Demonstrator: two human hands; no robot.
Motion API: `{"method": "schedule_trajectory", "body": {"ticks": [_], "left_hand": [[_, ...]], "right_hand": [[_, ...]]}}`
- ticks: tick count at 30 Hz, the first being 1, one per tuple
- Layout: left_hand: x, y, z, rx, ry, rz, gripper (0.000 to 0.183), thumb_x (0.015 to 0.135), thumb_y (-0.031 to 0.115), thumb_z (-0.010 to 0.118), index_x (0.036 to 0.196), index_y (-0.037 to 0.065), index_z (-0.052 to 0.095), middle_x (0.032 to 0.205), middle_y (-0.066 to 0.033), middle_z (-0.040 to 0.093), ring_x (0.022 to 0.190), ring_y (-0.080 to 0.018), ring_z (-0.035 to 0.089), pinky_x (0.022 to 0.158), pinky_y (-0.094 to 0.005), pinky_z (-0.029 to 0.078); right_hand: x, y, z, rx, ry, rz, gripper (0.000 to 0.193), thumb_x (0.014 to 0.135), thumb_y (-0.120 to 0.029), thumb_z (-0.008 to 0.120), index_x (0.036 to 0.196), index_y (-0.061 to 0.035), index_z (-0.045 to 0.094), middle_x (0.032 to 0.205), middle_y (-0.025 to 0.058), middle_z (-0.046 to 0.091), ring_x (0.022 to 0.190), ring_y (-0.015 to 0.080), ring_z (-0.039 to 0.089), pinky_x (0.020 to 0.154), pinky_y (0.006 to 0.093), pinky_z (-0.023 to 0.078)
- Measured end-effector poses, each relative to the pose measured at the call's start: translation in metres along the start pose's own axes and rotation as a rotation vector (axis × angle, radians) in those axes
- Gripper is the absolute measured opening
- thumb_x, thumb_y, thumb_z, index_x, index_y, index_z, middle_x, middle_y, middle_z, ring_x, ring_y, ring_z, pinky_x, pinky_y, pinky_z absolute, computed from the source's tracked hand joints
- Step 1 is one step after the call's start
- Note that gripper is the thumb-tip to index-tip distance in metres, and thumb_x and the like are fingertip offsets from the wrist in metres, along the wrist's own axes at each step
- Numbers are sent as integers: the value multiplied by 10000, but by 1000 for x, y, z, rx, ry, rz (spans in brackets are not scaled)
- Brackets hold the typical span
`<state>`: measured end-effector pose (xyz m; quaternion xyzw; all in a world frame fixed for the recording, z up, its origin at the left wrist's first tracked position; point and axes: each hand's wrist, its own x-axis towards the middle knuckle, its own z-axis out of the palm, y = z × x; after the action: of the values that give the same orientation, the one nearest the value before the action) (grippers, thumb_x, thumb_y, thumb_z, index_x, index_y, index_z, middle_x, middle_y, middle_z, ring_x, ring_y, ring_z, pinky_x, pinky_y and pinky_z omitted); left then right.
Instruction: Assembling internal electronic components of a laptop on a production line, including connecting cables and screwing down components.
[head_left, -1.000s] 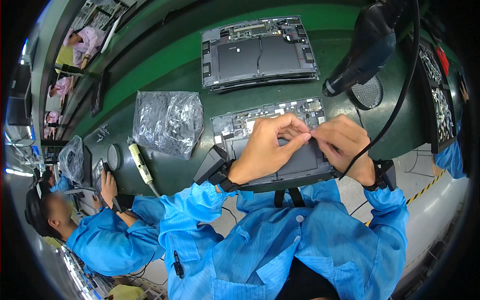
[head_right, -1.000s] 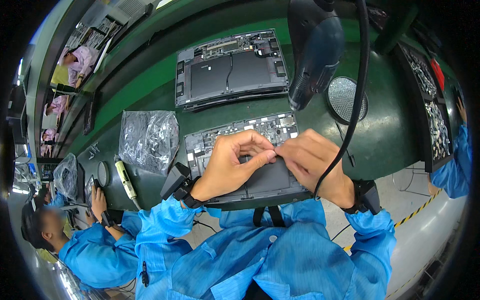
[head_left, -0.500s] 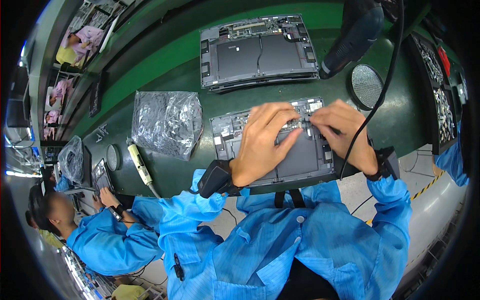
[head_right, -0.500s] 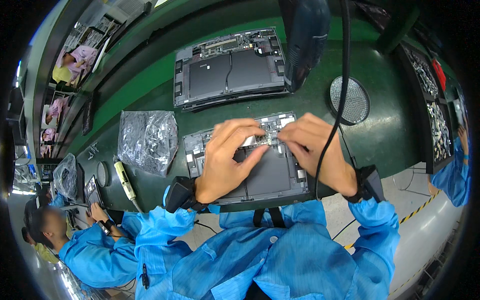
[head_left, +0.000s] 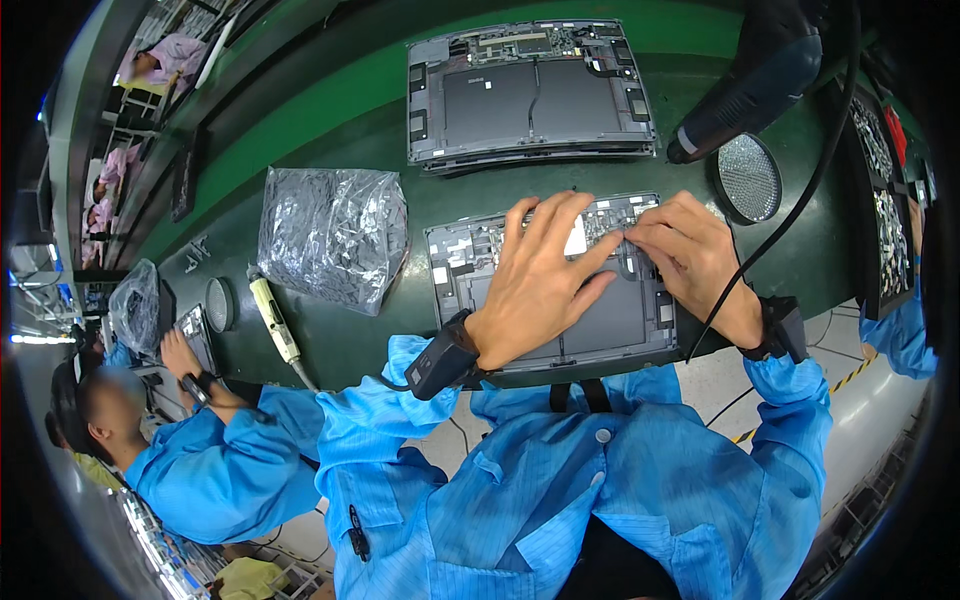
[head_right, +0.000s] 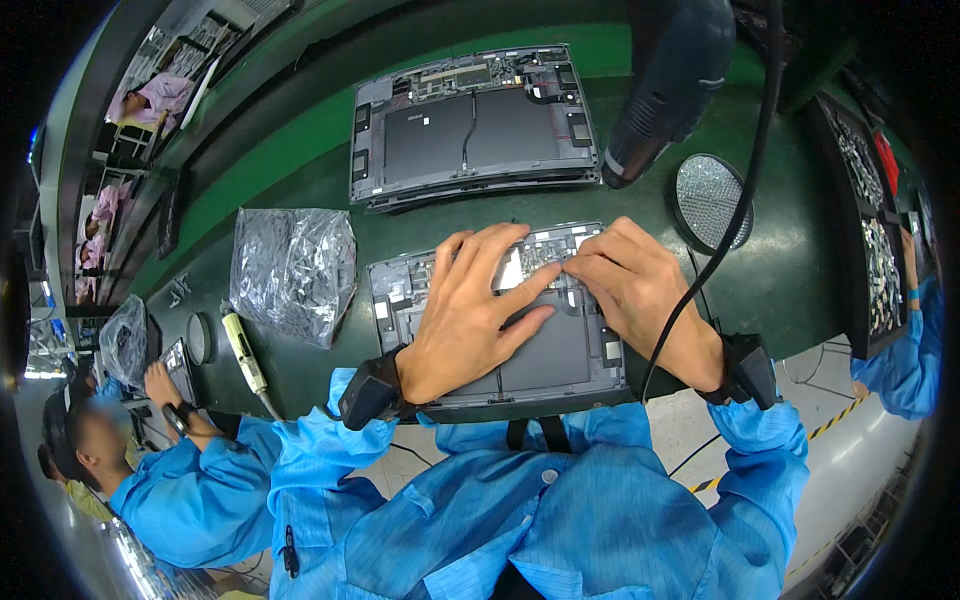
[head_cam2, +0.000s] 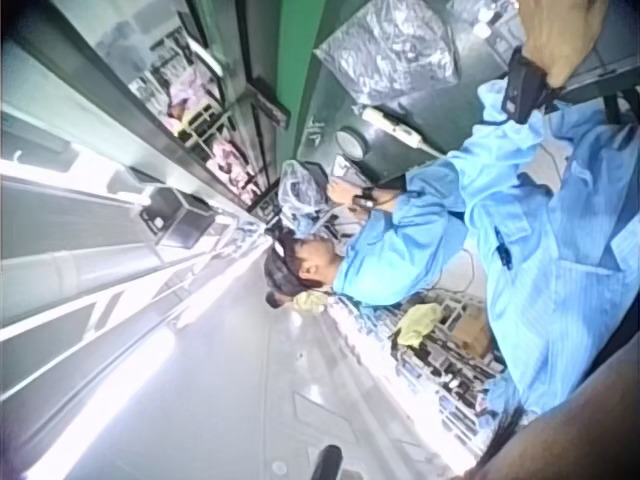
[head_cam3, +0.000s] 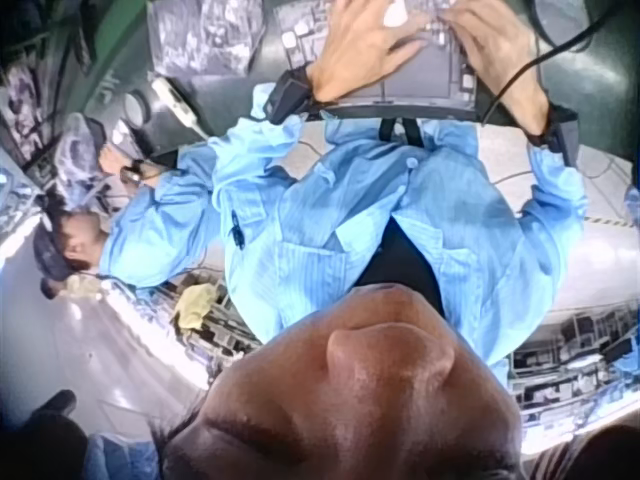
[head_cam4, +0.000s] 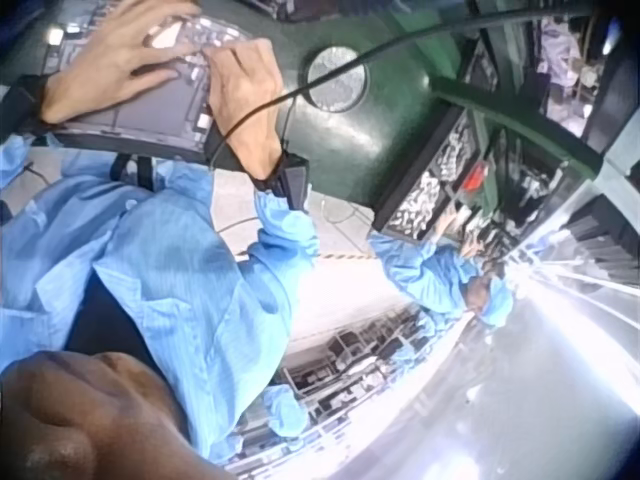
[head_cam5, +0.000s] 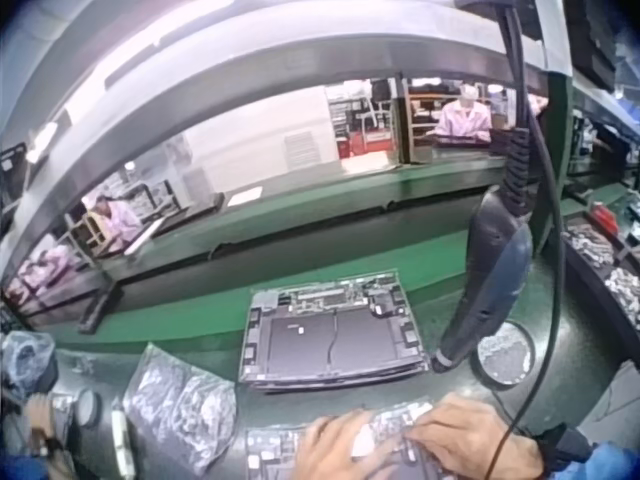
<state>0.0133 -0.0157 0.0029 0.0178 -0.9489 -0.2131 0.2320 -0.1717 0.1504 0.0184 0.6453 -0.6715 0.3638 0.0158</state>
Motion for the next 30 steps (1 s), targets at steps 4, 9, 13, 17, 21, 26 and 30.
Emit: {"method": "schedule_trajectory", "body": {"ticks": [4, 9, 13, 17, 21, 26, 30], "left_hand": [[-1, 2, 3, 127, -52, 31, 508, 907, 276, 852, 1387, 151, 743, 1499, -224, 560, 1399, -419, 549, 1155, -620, 418], [1, 10, 2, 188, -106, 72, 538, 907, 282, 837, 1414, 148, 718, 1501, -239, 553, 1418, -420, 539, 1172, -634, 409], [1, 7, -1, 172, -109, 54, 522, 898, 247, 837, 1396, 134, 726, 1510, -259, 543, 1425, -438, 542, 1176, -636, 411], [4, 9, -2, 176, -121, 58, 516, 897, 219, 834, 1396, 133, 738, 1515, -269, 537, 1413, -457, 553, 1177, -643, 408], [6, 12, -3, 171, -142, 53, 521, 889, 210, 841, 1395, 131, 744, 1512, -265, 543, 1405, -460, 561, 1174, -642, 409], [8, 10, -4, 170, -148, 69, 553, 868, 183, 855, 1406, 130, 738, 1499, -272, 555, 1394, -462, 569, 1163, -641, 420], [9, 11, -6, 180, -154, 68, 566, 855, 165, 851, 1407, 118, 735, 1506, -280, 552, 1386, -468, 569, 1137, -632, 444]], "right_hand": [[-4, 1, -5, -28, -30, -38, 326, 775, 69, 834, 1093, 19, 784, 1032, 132, 724, 935, 323, 685, 826, 426, 589], [-2, 0, -43, 75, 459, 116, 598, 970, -77, 739, 1506, 66, 516, 1408, 222, 645, 1238, 307, 667, 1077, 427, 537], [70, 14, -46, 870, 351, 176, 614, 1093, -171, 675, 1614, 38, 425, 1244, 195, 752, 1102, 217, 732, 1028, 376, 555], [80, 29, -74, 643, 367, 166, 394, 1019, -165, 798, 1368, -6, 710, 978, 2, 712, 903, 87, 659, 817, 276, 530], [65, 31, -99, 592, 633, 44, 639, 1067, -374, 710, 1439, 121, 549, 825, 37, 610, 690, 118, 604, 623, 297, 512], [33, 46, -128, 686, 625, 76, 730, 1155, -510, 396, 1517, 118, 482, 797, 48, 546, 661, 133, 536, 646, 319, 467], [43, 45, -114, 471, 908, 305, 429, 1151, -295, 520, 1428, 32, 539, 885, 98, 632, 716, 168, 615, 677, 336, 532]]}}
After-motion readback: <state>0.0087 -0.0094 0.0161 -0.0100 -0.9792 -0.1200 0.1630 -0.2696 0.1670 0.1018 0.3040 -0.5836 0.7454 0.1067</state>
